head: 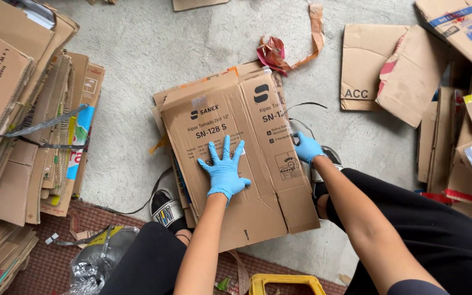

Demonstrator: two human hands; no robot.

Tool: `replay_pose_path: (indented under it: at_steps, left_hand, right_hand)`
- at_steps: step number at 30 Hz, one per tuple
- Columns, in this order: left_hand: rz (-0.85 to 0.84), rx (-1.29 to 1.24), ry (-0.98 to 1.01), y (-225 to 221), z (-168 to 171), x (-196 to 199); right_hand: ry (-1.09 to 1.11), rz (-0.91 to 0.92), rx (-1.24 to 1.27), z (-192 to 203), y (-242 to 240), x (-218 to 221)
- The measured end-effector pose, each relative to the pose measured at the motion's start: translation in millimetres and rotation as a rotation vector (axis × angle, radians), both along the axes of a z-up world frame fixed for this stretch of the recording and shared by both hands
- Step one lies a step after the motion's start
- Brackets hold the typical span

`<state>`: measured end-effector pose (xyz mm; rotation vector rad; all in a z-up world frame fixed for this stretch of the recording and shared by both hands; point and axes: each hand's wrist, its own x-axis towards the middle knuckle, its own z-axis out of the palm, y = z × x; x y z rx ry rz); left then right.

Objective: The person sits on the floor and bundles a stack of flattened cardboard boxes using a black plastic tie. They wrap the tie around the stack, pull it tight, and secure it by twisting the ends together with their gloved hands.

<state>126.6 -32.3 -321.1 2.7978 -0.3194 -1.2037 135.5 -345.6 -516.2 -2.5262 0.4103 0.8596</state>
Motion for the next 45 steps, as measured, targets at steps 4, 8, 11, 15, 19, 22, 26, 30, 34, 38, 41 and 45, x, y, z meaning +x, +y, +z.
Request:
replay_pose_path:
  at_steps: [4,8,11,15,19,22,26,30,34,38,41,45]
  left_hand:
    - [0.008,0.002,-0.032,-0.1,-5.9,-0.3]
    - [0.031,-0.013,-0.054,-3.9,0.4,-8.2]
    - [0.034,0.018,-0.104,-9.7,-0.1,-10.8]
    - [0.056,0.051,-0.154,-14.9,1.6,-18.3]
    - [0.081,0.032,-0.193,-14.7,3.7,-21.6]
    - [0.096,0.003,-0.173,-9.7,6.4,-22.5]
    - [0.122,-0.039,-0.140,-5.3,-2.6,-14.3]
    - [0.163,-0.192,-0.346,11.9,-54.5,0.8]
    - [0.270,-0.619,-0.769,55.6,-35.6,17.3]
    - [0.445,-0.929,-0.980,121.5,-78.1,28.4]
    - [0.786,-0.518,-1.173,183.2,-146.6,23.0]
    - [0.813,0.061,-0.197,233.4,-158.6,-31.8]
  right_hand:
    - [0.103,0.291,-0.063,51.1,-25.6,3.1]
    - [0.005,0.069,0.092,124.6,-89.0,18.8]
    - [-0.141,-0.308,0.501,175.9,-104.3,29.4]
    - [-0.081,0.511,0.349,235.7,-11.2,-26.5]
    - [-0.246,0.531,0.128,254.2,56.0,-86.5]
    - [-0.288,0.310,0.206,301.3,72.8,-63.5]
    - [-0.220,0.313,0.211,324.6,81.7,-22.4]
    - [-0.283,0.390,0.201,338.1,92.8,16.9]
    - [-0.258,0.534,0.022,389.2,125.2,33.4]
    - [-0.140,0.620,-0.054,385.8,145.7,38.1]
    - [-0.220,0.674,-0.085,369.1,151.1,38.2]
    - [-0.174,0.773,-0.056,374.4,159.5,29.4]
